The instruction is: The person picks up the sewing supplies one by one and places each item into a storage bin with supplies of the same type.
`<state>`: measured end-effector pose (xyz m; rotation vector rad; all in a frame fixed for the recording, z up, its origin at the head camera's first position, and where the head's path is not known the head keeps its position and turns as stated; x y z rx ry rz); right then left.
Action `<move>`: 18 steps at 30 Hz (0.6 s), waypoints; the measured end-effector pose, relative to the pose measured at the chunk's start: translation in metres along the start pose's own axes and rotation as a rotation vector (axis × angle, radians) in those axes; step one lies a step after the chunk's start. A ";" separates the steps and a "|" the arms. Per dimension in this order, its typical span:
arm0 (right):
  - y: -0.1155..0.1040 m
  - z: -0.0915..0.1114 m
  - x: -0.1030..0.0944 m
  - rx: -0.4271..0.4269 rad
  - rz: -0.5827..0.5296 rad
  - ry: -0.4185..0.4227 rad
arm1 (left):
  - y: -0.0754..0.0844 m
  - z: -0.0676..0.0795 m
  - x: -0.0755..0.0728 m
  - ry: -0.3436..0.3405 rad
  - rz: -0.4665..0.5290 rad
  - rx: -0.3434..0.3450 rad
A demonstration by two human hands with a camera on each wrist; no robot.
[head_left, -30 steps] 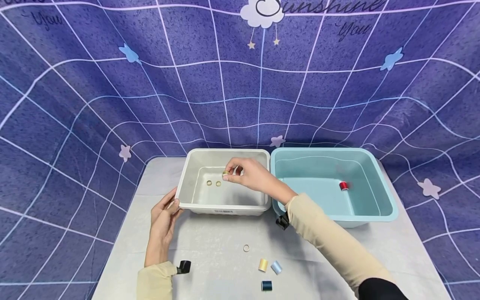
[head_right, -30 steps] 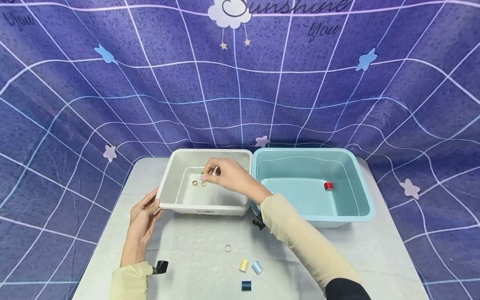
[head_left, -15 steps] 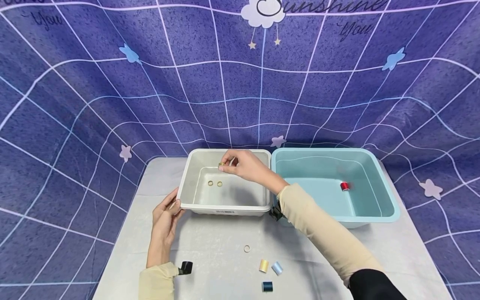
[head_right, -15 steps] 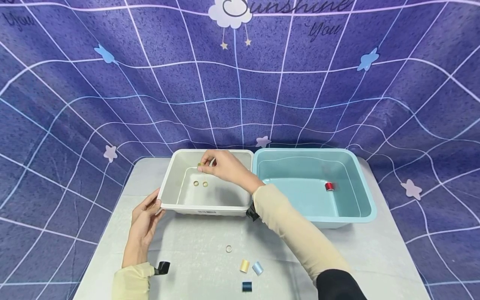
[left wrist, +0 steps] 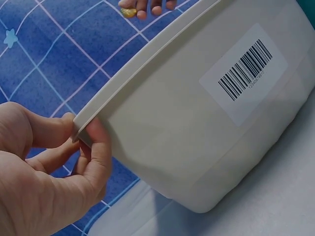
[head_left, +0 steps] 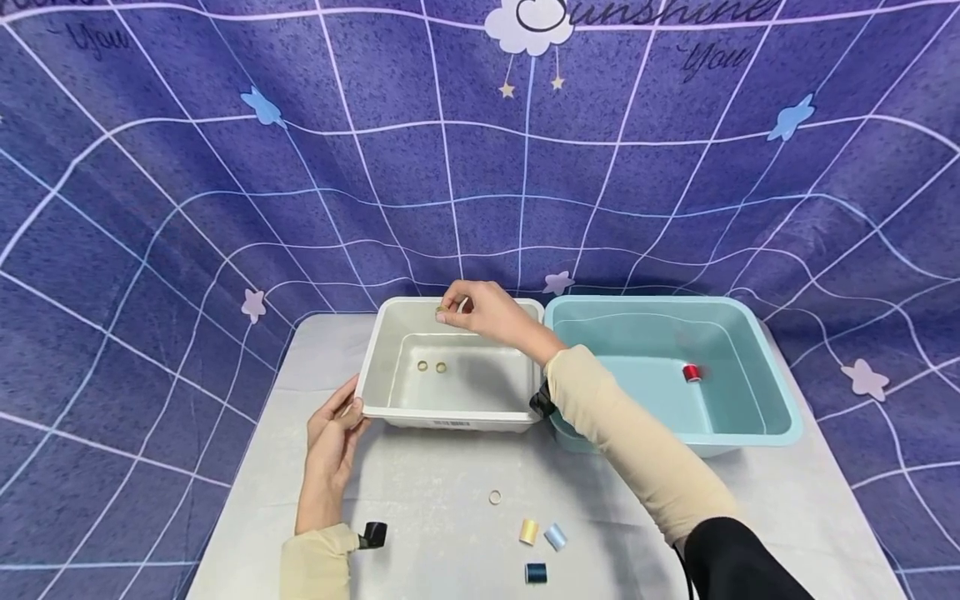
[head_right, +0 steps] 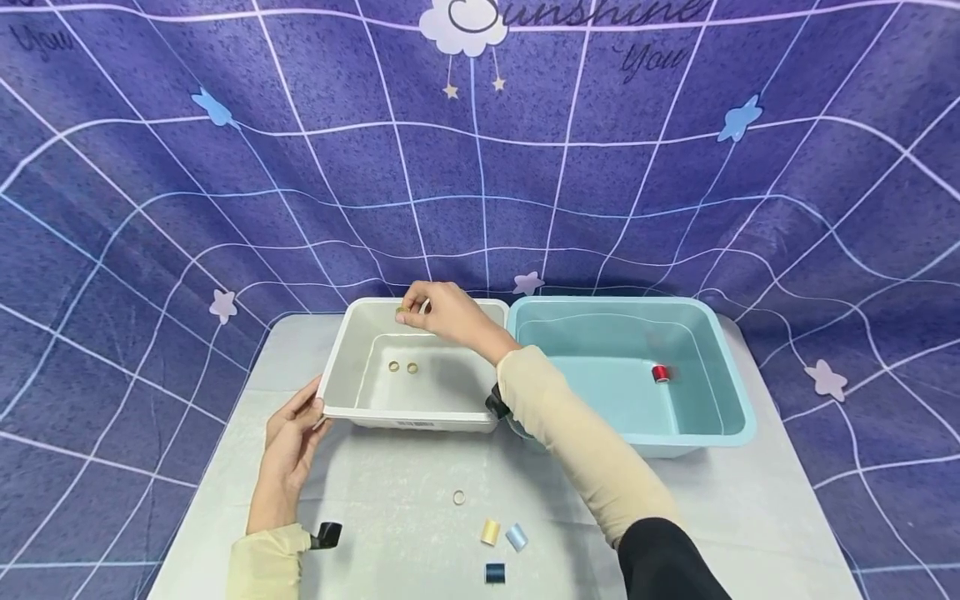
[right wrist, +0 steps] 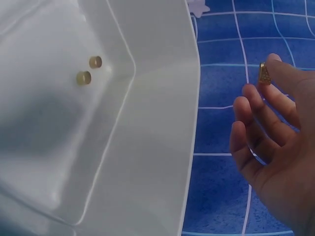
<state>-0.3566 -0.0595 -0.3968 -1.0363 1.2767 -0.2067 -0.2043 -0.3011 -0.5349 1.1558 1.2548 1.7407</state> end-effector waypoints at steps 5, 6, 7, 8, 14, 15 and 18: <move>-0.001 -0.010 -0.001 -0.002 0.039 0.000 | 0.001 0.001 -0.002 -0.006 0.021 0.018; -0.001 -0.012 -0.001 -0.004 0.048 0.000 | 0.001 0.001 -0.002 -0.006 0.028 0.019; -0.001 -0.015 -0.001 -0.007 0.055 0.000 | 0.001 0.001 -0.001 -0.011 0.036 0.020; -0.001 -0.017 -0.001 -0.008 0.060 0.001 | 0.000 0.001 -0.001 -0.011 0.040 0.020; 0.003 -0.026 0.005 -0.009 0.072 -0.013 | -0.001 0.000 -0.001 -0.009 0.034 0.002; 0.004 -0.027 0.007 -0.012 0.076 -0.020 | -0.001 -0.001 -0.001 -0.008 0.034 -0.001; 0.006 -0.030 0.015 -0.021 0.082 -0.045 | -0.001 -0.001 -0.001 -0.012 0.031 0.002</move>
Point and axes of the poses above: each hand's wrist, its own z-axis away from the middle knuckle, its own x-axis out of the palm, y = z × x, the point moved 8 cm from there along -z, towards the middle knuckle, and after that the axes turned 10 degrees about x, right-handed, at the moved point
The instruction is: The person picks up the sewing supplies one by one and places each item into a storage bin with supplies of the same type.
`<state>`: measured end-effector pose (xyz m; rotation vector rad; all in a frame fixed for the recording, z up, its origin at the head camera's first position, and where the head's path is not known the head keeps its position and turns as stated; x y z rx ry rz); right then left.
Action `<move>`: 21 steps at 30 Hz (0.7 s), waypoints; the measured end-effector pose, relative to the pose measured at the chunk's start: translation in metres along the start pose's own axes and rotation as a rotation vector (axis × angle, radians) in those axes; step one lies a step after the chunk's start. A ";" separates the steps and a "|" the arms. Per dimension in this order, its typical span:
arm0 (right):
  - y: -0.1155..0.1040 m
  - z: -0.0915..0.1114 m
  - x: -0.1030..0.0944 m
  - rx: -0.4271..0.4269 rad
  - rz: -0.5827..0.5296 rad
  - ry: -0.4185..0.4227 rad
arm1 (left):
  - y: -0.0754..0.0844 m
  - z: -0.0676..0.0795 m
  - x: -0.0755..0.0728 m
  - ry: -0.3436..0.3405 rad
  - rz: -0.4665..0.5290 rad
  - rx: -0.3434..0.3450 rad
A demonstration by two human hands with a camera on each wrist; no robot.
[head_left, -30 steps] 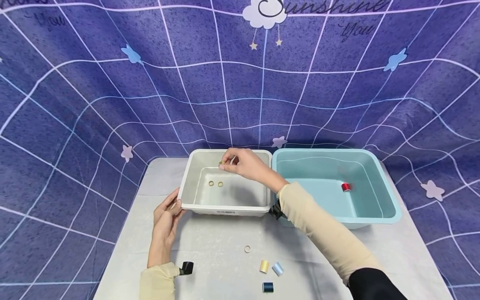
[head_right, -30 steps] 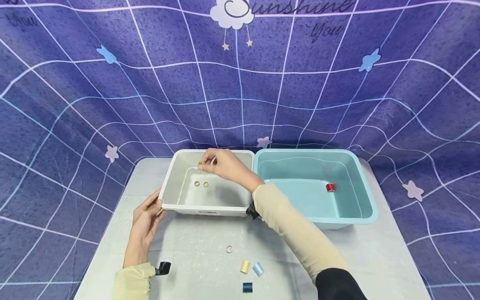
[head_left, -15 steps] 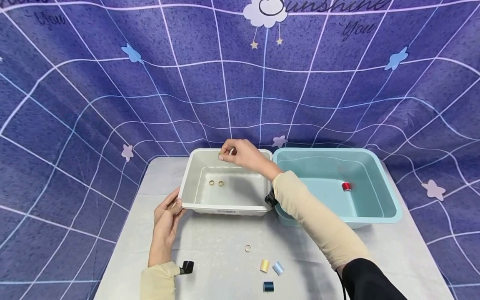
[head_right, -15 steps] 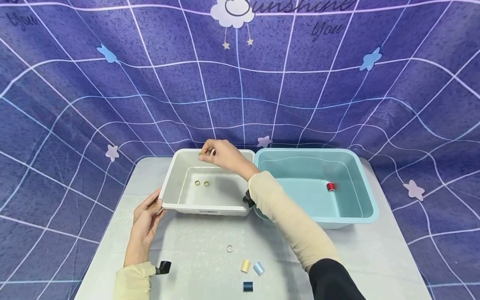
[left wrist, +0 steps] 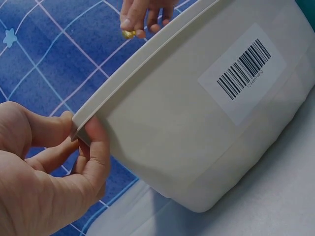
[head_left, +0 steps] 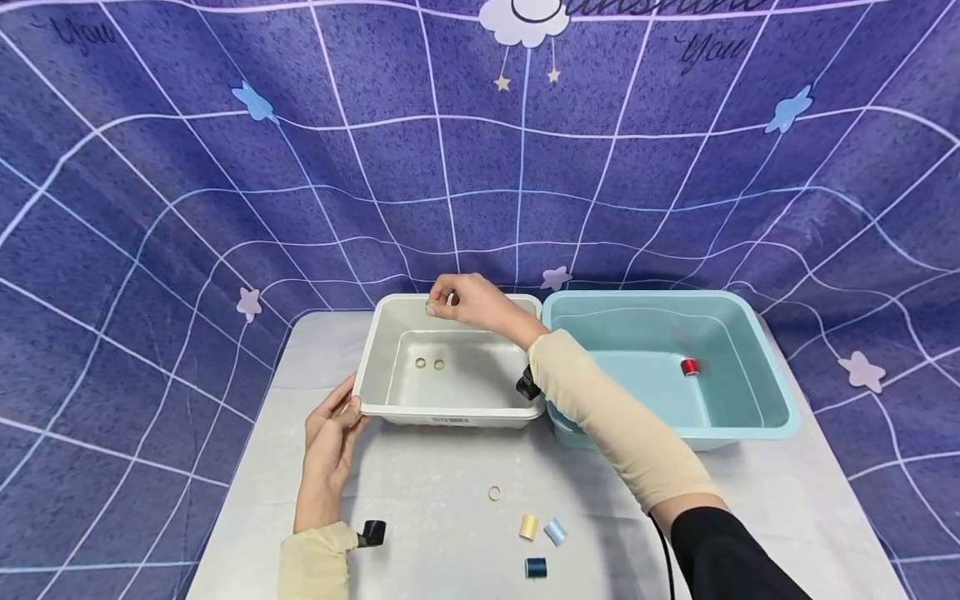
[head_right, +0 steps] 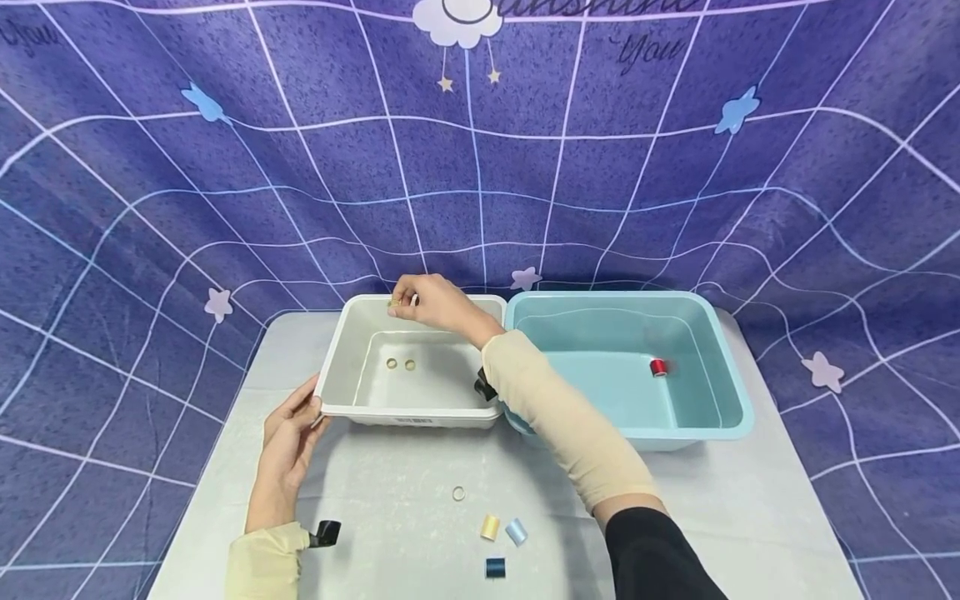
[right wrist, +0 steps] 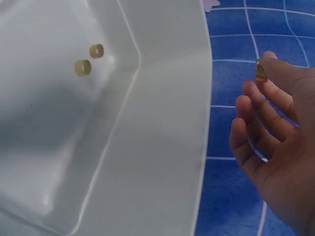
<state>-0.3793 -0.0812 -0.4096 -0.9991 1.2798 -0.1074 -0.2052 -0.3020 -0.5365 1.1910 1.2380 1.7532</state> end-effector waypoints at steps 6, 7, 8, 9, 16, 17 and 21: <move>0.002 -0.006 0.018 -0.006 0.018 -0.047 | 0.002 0.001 0.000 -0.007 0.002 0.024; 0.003 -0.007 0.021 -0.007 0.021 -0.058 | 0.003 0.001 0.000 -0.011 -0.001 0.028; 0.004 -0.007 0.024 -0.010 0.026 -0.070 | 0.003 0.001 0.001 -0.014 -0.004 0.031; 0.005 -0.008 0.027 -0.011 0.031 -0.084 | 0.003 0.002 0.001 -0.008 0.001 0.030; 0.012 -0.010 0.043 -0.011 0.071 -0.158 | 0.002 0.001 0.000 0.004 0.010 0.030; 0.012 -0.010 0.044 -0.008 0.076 -0.167 | 0.002 0.001 0.000 0.007 0.009 0.026; 0.017 -0.012 0.052 0.004 0.117 -0.198 | 0.000 0.000 -0.001 0.013 0.005 0.007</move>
Point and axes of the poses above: each hand's wrist, its own z-axis away from the middle knuckle, its own x-axis out of the palm, y = z × x, the point moved 8 cm from there along -z, towards the middle knuckle, and after that the axes turned 10 degrees about x, right-handed, at the moved point
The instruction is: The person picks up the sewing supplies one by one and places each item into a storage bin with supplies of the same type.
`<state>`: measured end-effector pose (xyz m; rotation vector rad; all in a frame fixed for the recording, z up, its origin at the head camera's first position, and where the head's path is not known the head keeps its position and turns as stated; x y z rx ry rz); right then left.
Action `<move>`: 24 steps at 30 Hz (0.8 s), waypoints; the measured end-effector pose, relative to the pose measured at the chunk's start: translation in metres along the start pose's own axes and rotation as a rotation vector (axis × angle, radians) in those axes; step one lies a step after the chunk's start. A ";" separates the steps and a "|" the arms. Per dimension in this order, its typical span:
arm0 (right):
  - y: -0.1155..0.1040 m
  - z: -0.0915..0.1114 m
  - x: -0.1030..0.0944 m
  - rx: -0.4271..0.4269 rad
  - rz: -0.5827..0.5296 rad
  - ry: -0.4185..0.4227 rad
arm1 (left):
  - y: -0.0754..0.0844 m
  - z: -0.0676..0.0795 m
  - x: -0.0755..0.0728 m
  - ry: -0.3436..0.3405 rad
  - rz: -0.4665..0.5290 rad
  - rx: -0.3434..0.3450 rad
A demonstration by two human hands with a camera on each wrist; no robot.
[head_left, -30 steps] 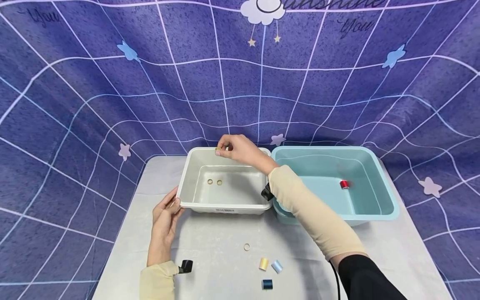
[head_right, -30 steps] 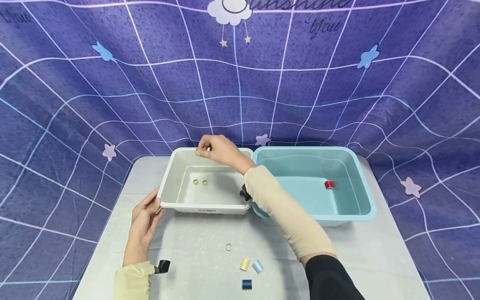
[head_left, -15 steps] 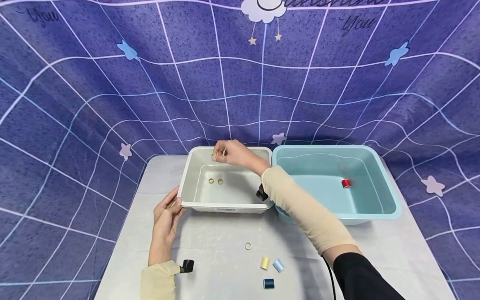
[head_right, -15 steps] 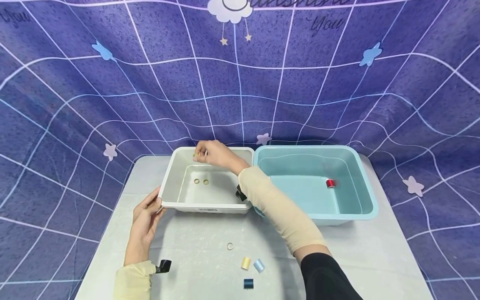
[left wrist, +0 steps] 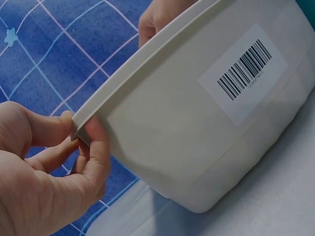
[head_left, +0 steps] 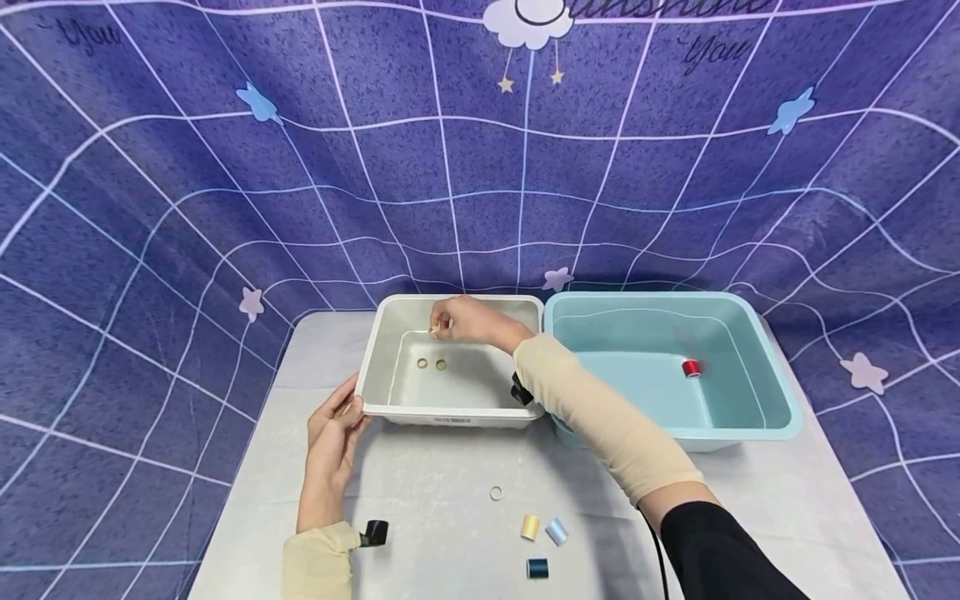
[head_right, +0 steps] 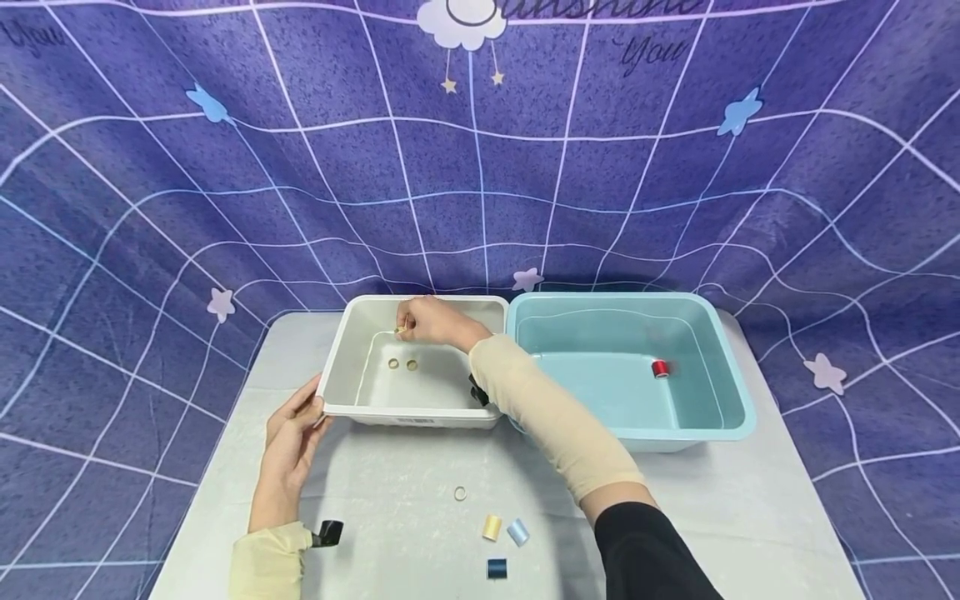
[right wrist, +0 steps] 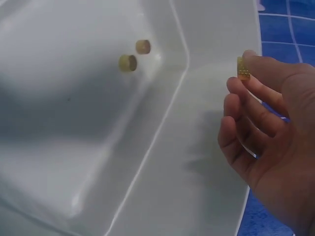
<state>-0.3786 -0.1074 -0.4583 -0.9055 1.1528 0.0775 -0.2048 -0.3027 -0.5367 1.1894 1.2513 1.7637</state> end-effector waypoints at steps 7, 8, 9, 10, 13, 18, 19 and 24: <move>0.012 -0.013 0.019 0.029 0.087 -0.054 | -0.001 0.000 -0.002 0.009 -0.001 -0.011; 0.015 -0.014 0.022 0.039 0.103 -0.061 | -0.001 0.000 -0.002 0.010 0.001 -0.011; 0.017 -0.015 0.024 0.049 0.121 -0.066 | -0.001 0.000 -0.002 0.011 0.001 -0.013; 0.019 -0.016 0.027 0.060 0.137 -0.072 | -0.001 0.000 -0.002 0.010 0.001 -0.014; 0.026 -0.017 0.033 0.102 0.168 -0.095 | -0.002 0.001 -0.001 0.009 -0.004 -0.021; 0.034 -0.016 0.038 0.159 0.202 -0.119 | -0.002 0.001 -0.001 0.011 -0.009 -0.018; 0.035 -0.015 0.038 0.170 0.214 -0.124 | -0.001 0.001 0.000 0.008 -0.007 -0.013; 0.042 -0.013 0.044 0.214 0.253 -0.154 | 0.000 0.000 0.000 0.005 0.001 -0.002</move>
Point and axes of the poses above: each hand's wrist, its own z-axis away from the middle knuckle, its own x-axis out of the palm, y = z × x, the point moved 8 cm from there along -z, towards the middle knuckle, and after that the axes turned 10 degrees about x, right-handed, at the moved point
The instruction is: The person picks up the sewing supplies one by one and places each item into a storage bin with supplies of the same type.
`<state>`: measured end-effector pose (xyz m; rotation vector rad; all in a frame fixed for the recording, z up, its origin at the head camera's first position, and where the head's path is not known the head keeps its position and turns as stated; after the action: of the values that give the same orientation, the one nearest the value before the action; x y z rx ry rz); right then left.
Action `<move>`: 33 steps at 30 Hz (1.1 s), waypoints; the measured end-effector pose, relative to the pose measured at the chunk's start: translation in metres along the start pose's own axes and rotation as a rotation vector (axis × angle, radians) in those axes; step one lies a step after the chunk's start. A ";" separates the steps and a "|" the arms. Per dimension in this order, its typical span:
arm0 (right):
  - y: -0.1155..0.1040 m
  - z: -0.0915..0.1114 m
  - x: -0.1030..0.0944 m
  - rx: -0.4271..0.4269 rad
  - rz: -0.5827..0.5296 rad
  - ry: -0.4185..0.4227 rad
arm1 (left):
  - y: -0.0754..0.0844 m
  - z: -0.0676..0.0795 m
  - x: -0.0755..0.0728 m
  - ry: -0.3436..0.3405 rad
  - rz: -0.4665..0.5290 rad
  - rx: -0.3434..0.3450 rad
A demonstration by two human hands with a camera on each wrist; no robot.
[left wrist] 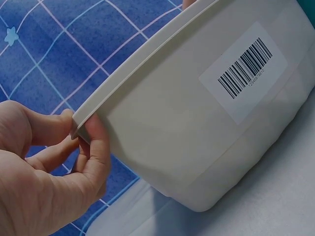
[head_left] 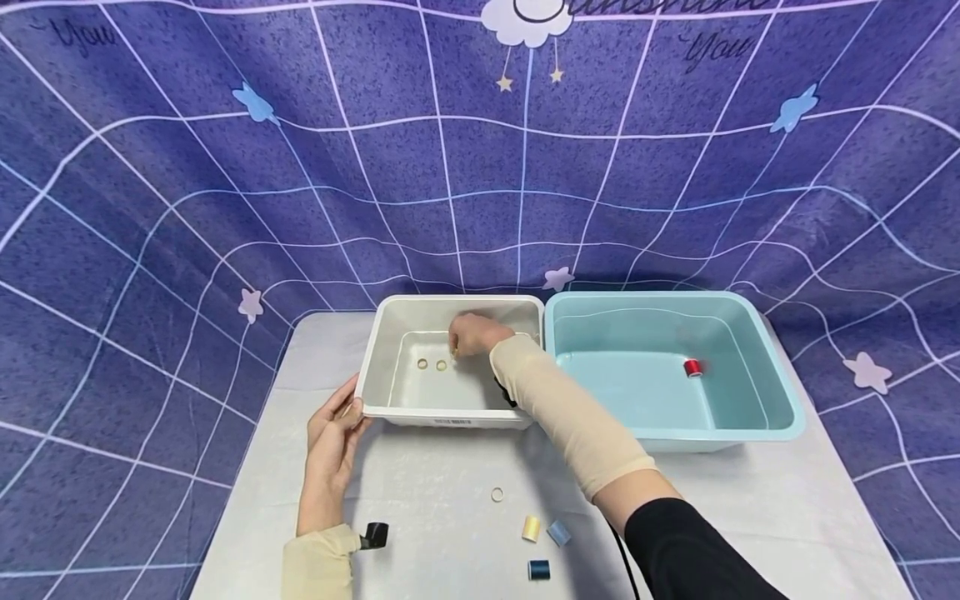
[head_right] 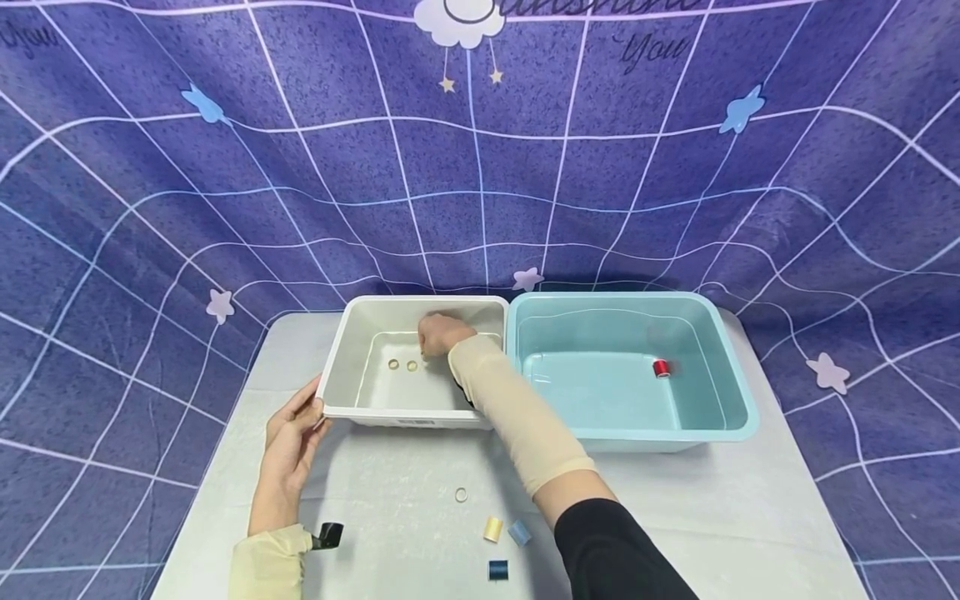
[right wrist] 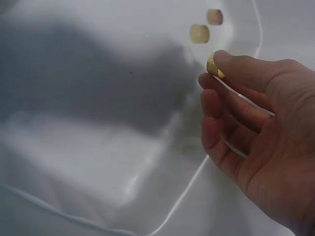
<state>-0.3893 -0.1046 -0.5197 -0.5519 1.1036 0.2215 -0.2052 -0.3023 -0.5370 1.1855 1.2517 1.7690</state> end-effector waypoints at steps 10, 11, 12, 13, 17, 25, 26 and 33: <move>0.001 -0.006 0.016 0.043 0.028 -0.014 | -0.003 0.000 -0.002 -0.007 0.021 0.001; 0.002 -0.006 0.017 0.056 0.033 -0.012 | -0.003 0.000 -0.002 -0.009 0.019 -0.001; 0.003 -0.007 0.018 0.067 0.035 -0.008 | -0.003 0.000 -0.002 -0.011 0.017 -0.002; 0.004 -0.008 0.019 0.075 0.037 -0.004 | -0.003 0.000 -0.002 -0.011 0.014 -0.004; 0.003 -0.009 0.021 0.093 0.040 0.008 | -0.002 0.000 -0.001 -0.017 0.006 -0.003; 0.003 -0.013 0.028 0.118 0.064 0.018 | 0.000 -0.001 0.001 -0.021 -0.002 0.002; 0.004 -0.014 0.029 0.124 0.067 0.020 | 0.000 -0.001 0.001 -0.022 0.000 0.003; 0.005 -0.015 0.033 0.162 0.095 0.039 | -0.002 -0.002 -0.001 -0.015 0.002 -0.006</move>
<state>-0.3885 -0.1115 -0.5559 -0.3611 1.1754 0.2018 -0.2061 -0.3032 -0.5397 1.1946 1.2364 1.7615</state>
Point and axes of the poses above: each hand's wrist, its own z-axis away from the middle knuckle, its own x-axis out of the palm, y = z × x, the point moved 8 cm from there along -z, towards the middle knuckle, and after that the axes turned 10 degrees about x, right-handed, at the moved point
